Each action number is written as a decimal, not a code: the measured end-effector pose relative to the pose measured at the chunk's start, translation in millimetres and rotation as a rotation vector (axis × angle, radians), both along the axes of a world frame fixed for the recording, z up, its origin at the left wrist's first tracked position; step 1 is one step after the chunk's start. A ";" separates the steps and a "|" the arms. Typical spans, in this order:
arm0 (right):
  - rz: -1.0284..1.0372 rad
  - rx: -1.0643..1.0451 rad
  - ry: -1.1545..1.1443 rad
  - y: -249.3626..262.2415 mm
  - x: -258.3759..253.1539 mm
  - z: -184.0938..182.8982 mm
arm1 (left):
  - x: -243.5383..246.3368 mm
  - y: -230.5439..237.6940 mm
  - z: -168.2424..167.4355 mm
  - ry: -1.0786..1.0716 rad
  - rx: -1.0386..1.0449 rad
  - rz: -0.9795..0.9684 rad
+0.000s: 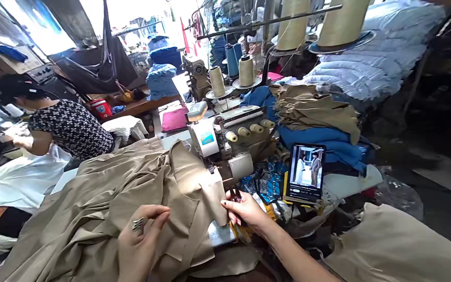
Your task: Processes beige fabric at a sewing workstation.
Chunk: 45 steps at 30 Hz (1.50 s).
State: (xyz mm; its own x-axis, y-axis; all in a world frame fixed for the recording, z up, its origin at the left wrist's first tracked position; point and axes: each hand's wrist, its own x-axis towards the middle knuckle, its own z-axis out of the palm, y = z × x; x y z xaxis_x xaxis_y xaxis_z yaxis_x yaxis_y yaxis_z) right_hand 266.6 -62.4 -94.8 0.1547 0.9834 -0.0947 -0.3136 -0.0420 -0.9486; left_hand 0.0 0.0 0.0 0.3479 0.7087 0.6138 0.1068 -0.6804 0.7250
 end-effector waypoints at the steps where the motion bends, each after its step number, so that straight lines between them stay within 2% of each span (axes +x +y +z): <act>1: -0.026 0.000 0.018 -1.1 -1.8 0.4 | 6.0 5.2 -6.6 0.042 0.048 -0.004; 4: -0.106 -0.003 0.066 -7.9 -5.9 2.6 | 28.9 19.1 -27.2 0.282 0.258 0.027; 7: -0.162 0.026 0.077 -18.0 -11.2 4.4 | 45.5 29.3 -46.0 0.642 0.592 0.232; 9: -0.178 0.052 0.026 -25.7 -12.7 8.4 | 46.2 32.9 -51.0 0.747 0.677 0.272; 11: -0.185 0.103 -0.042 -33.5 -12.6 12.7 | 45.1 32.6 -42.5 0.695 0.649 0.217; 13: -0.180 0.185 -0.103 -38.0 -11.8 12.5 | 47.1 30.9 -24.7 0.522 0.534 0.086; 17: -0.059 0.176 -0.069 -42.9 -10.5 12.5 | 60.3 23.1 15.7 0.255 0.138 -0.458; 18: -0.028 0.137 -0.036 -43.4 -10.5 14.3 | 70.0 22.2 20.0 0.224 0.094 -0.530; 20: 0.003 0.052 0.031 -42.6 -10.4 19.3 | 93.8 26.4 15.0 0.232 0.116 -0.499; 22: 0.033 -0.011 0.108 -40.8 -8.2 20.6 | 113.5 39.7 -5.4 0.268 0.173 -0.374; 26: 0.055 -0.100 0.206 -38.0 1.3 23.0 | 126.7 59.9 -31.3 0.201 0.038 -0.252; 30: 0.042 -0.140 0.166 -39.5 4.8 21.8 | 127.0 54.1 -24.2 0.139 -0.111 -0.181; 33: 0.024 -0.137 0.156 -39.0 1.8 18.0 | 123.4 52.9 -19.9 0.171 -0.159 -0.126; 40: -0.064 -0.132 0.021 -40.5 -9.8 9.5 | 121.7 51.1 -22.7 0.181 -0.109 -0.086; 45: -0.110 -0.098 -0.080 -46.6 -14.7 8.9 | 135.6 60.4 -10.9 0.172 -0.171 -0.046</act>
